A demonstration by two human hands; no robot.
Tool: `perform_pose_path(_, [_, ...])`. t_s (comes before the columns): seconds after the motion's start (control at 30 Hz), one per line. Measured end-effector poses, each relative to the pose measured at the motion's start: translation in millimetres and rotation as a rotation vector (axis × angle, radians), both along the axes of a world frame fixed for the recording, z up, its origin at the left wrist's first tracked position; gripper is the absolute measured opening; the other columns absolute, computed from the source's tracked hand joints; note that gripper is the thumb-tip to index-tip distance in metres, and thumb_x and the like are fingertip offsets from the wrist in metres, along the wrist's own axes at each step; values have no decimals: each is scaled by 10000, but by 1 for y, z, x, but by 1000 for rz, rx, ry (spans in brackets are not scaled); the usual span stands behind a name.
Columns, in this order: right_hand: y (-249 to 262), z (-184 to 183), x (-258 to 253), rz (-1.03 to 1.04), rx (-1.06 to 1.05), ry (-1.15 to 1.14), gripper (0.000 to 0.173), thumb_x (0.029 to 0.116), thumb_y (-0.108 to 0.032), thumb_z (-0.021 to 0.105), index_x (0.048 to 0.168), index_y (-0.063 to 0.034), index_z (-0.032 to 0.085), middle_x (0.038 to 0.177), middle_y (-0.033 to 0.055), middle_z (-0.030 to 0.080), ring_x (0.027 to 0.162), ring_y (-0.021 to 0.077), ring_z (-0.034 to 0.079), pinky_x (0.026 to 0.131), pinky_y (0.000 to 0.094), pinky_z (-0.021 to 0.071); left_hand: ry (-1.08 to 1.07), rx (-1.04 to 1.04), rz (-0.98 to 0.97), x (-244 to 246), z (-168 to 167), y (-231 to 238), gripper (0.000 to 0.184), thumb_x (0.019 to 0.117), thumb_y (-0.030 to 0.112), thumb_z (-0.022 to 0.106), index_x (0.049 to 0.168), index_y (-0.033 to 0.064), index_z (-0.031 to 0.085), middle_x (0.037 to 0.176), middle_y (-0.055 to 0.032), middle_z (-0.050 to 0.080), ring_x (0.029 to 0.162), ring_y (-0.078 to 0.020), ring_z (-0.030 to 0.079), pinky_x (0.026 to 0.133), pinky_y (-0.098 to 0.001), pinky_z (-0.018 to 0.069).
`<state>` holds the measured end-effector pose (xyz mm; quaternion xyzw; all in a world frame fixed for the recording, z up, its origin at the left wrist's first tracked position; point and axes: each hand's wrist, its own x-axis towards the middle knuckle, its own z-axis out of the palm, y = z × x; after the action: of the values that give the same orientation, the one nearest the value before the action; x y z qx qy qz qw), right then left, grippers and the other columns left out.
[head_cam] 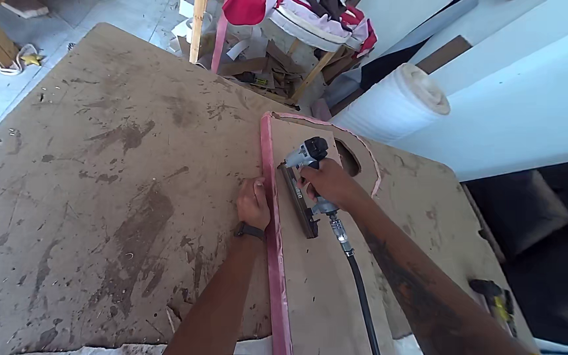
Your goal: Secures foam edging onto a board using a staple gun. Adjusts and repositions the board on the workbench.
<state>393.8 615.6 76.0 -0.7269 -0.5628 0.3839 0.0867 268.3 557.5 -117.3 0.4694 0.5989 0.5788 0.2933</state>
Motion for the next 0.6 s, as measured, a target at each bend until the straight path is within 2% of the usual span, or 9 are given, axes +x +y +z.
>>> perform_pose_path(0.17, [-25, 2, 2, -8, -30, -6, 282, 1057, -326, 545, 1079, -53, 613, 826, 93, 741, 488, 222, 644, 469, 373, 578, -36, 24, 28, 1, -2, 3, 554, 1106, 395, 235, 1157, 132, 720, 1067, -25, 714, 985, -116, 686, 907, -378, 597])
perform_pose_path(0.3, [-52, 6, 4, 34, -53, -84, 280, 1056, -356, 535, 1071, -88, 612, 806, 56, 728, 512, 195, 654, 482, 367, 583, -96, -21, 16, -2, -4, 4, 545, 1104, 391, 229, 1176, 147, 712, 1015, -18, 712, 801, -111, 681, 746, -374, 617])
perform_pose_path(0.4, [-71, 9, 14, 42, -65, -111, 297, 1045, -382, 540, 1019, -100, 627, 703, 61, 690, 513, 184, 657, 501, 364, 586, -107, -44, -5, -1, 0, 2, 502, 1103, 372, 269, 1174, 155, 715, 996, -17, 716, 705, -122, 664, 666, -381, 610])
perform_pose_path(0.43, [-75, 11, 20, 45, -76, -106, 299, 1043, -398, 545, 1036, -108, 614, 686, 63, 682, 519, 178, 663, 509, 351, 586, -51, -28, -6, -1, 2, 1, 467, 1096, 357, 309, 1157, 153, 725, 998, -14, 715, 737, -121, 673, 689, -382, 615])
perform_pose_path(0.47, [-77, 15, 28, 43, -86, -100, 306, 1045, -412, 549, 1056, -111, 601, 686, 62, 676, 528, 172, 665, 521, 339, 584, 48, 0, -22, -2, 6, 0, 422, 1084, 336, 357, 1145, 152, 732, 1038, -13, 711, 844, -123, 686, 773, -391, 612])
perform_pose_path(0.5, [-77, 20, 40, 38, -87, -104, 316, 1045, -422, 552, 1067, -110, 597, 691, 62, 672, 536, 170, 663, 531, 337, 583, 175, 41, -64, -2, 10, 0, 369, 1064, 305, 410, 1143, 155, 737, 1115, -17, 704, 1014, -142, 677, 904, -414, 586])
perform_pose_path(0.57, [-67, 28, 77, 11, -54, -138, 326, 1038, -419, 562, 1055, -100, 627, 706, 70, 667, 558, 188, 661, 558, 369, 586, 428, 123, -220, 6, 21, 12, 328, 996, 303, 483, 1155, 214, 756, 1300, 13, 664, 1308, -181, 548, 1116, -490, 433])
perform_pose_path(0.6, [-58, 30, 100, -12, -30, -158, 328, 1039, -408, 560, 1049, -91, 644, 715, 79, 666, 566, 200, 657, 566, 390, 584, 573, 89, -348, 14, 31, 23, 356, 999, 372, 481, 1229, 273, 735, 1439, 59, 596, 1453, -176, 420, 1214, -516, 319])
